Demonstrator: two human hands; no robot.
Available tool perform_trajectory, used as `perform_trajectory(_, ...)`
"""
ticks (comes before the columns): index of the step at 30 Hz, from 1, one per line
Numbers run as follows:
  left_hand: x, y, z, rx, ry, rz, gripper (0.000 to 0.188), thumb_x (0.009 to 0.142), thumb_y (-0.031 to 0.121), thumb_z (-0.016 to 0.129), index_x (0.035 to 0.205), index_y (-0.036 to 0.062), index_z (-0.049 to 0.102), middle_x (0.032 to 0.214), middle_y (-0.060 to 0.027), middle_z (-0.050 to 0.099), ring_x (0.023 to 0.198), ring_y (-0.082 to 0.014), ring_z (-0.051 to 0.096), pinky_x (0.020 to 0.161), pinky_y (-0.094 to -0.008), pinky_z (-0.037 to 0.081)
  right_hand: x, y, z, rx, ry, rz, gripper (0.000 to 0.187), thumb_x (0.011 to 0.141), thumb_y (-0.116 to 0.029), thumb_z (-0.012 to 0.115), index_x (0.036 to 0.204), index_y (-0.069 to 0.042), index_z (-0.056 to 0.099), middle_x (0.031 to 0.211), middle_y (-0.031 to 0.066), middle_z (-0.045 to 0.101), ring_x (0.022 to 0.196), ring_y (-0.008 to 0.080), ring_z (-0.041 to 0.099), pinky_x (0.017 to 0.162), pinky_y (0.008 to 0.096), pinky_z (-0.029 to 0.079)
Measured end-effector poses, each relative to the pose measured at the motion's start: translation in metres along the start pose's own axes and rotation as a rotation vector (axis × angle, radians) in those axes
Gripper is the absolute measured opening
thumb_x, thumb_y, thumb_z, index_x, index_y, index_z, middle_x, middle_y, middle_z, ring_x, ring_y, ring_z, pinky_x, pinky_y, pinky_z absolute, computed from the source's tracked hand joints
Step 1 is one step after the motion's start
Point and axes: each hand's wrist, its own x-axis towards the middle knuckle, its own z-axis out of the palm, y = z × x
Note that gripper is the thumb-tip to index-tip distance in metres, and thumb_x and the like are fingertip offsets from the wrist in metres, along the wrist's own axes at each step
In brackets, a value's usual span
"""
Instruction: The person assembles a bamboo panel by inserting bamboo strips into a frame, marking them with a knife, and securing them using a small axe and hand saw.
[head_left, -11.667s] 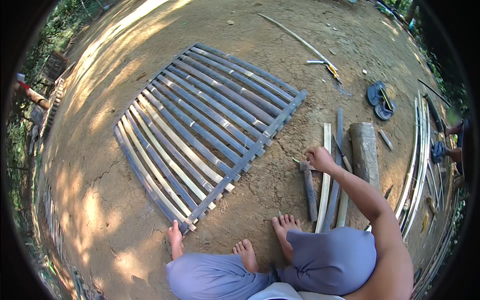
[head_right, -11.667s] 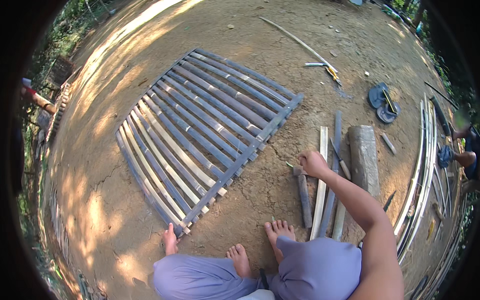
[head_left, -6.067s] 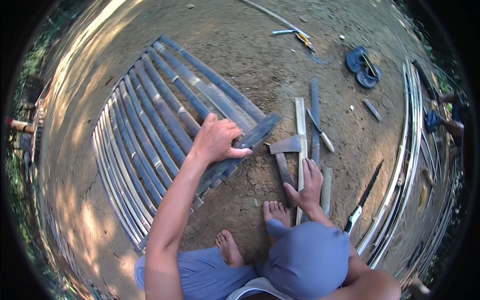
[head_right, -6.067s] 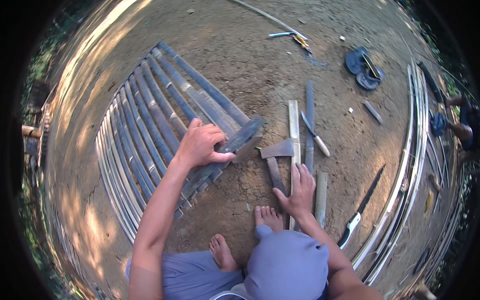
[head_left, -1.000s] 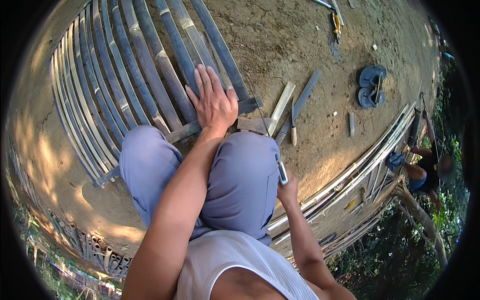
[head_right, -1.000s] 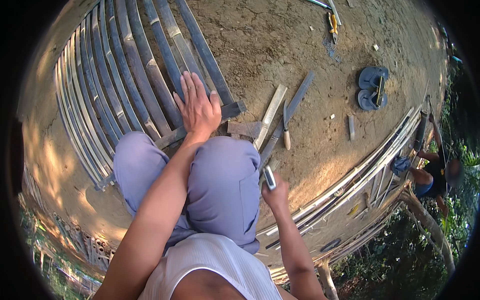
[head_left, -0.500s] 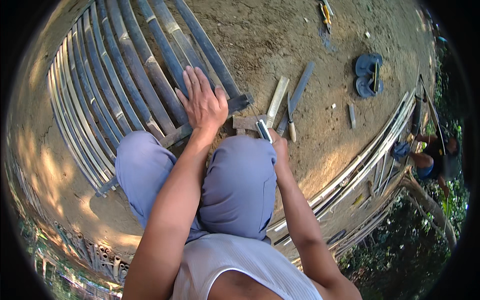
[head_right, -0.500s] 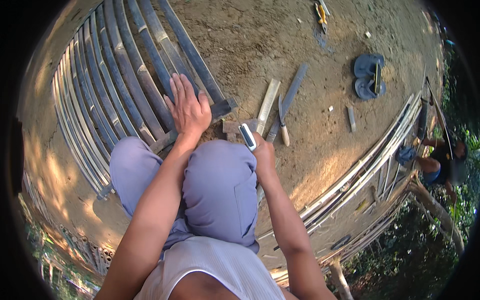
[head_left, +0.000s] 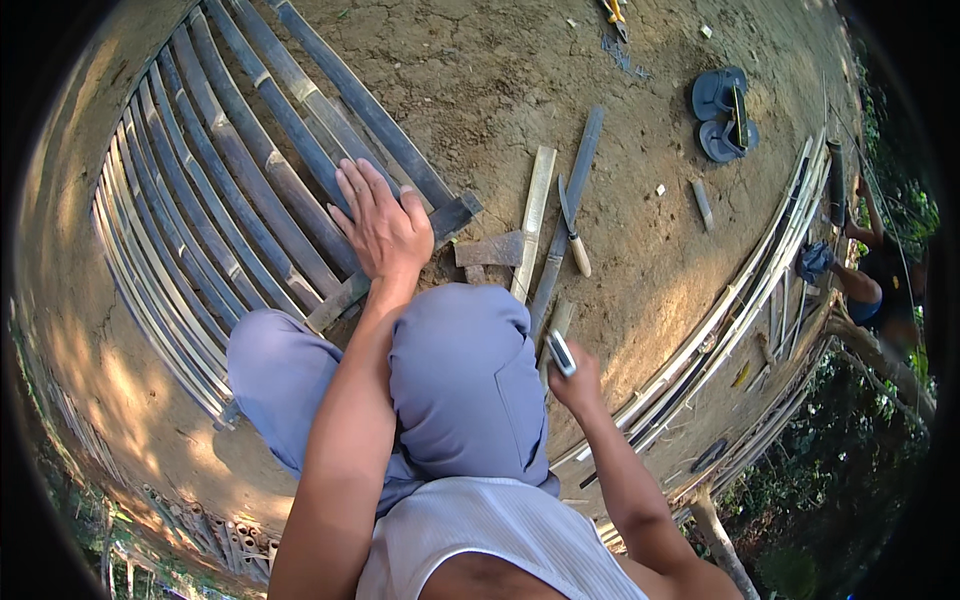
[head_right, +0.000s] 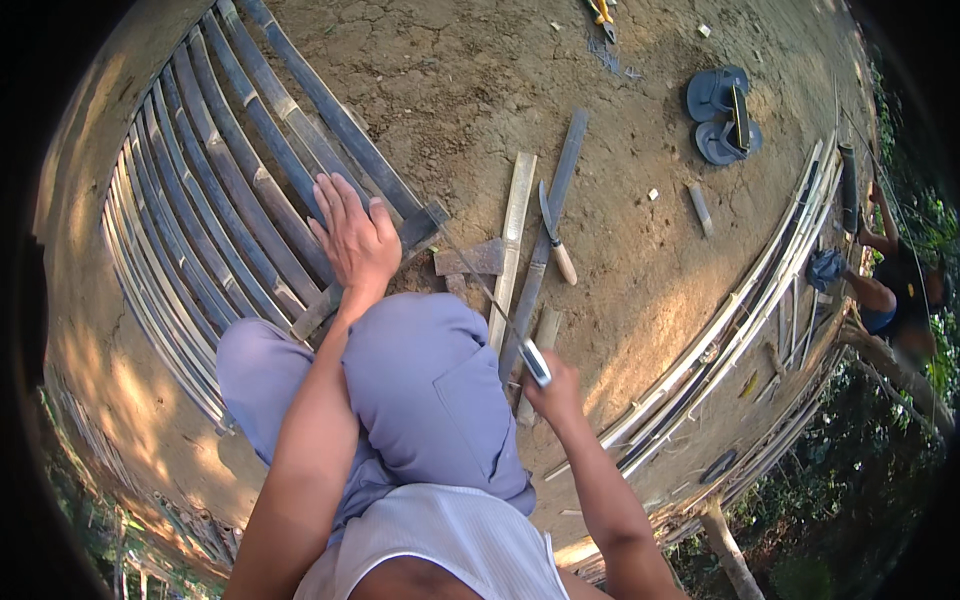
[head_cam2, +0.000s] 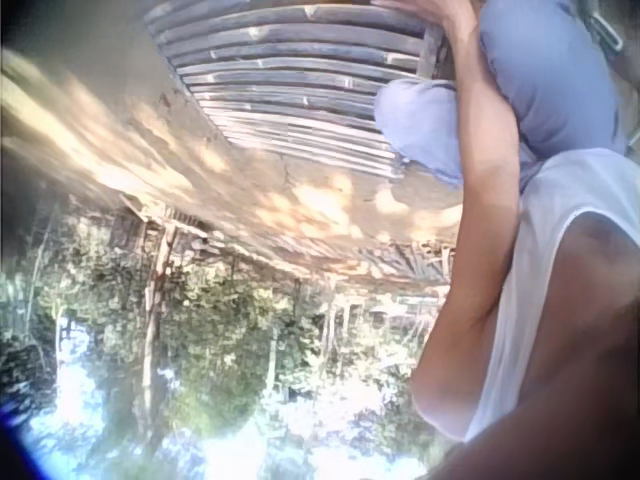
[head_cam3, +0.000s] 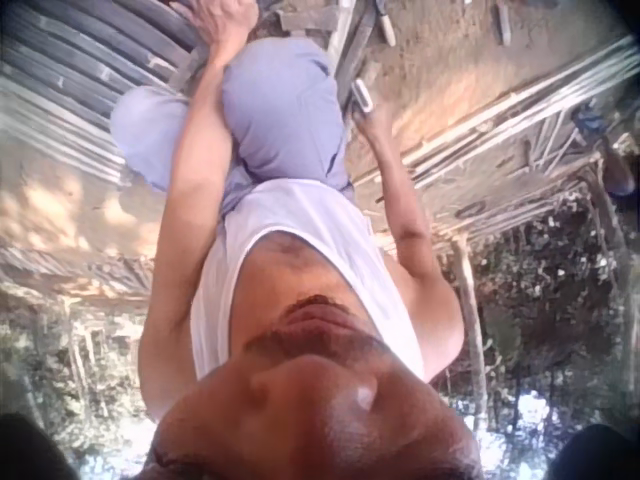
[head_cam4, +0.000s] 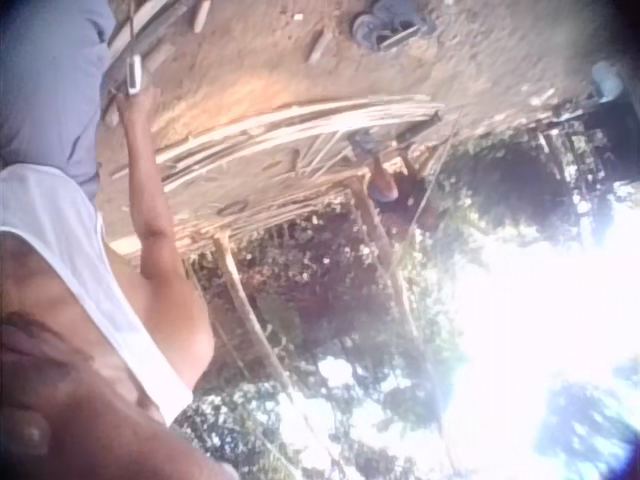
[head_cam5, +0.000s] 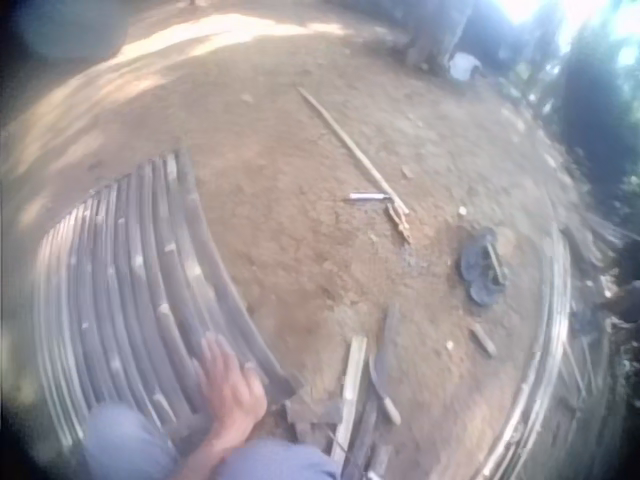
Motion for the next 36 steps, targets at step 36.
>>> perform_trajectory(36,0.007,0.0,-0.003,0.009,0.043,0.015,0.073,0.1,0.031,0.044,0.157,-0.0107,0.029,0.166,-0.0316,0.024,0.157,-0.0444,0.018,0.124,-0.0647,0.013,-0.008,0.004,-0.013,0.02,-0.023,0.099,0.015,0.083,-0.005,0.069,0.098,-0.005,0.069,0.084,0.0238,0.07,0.082,0.0446,0.071,0.068,0.0454,0.056)
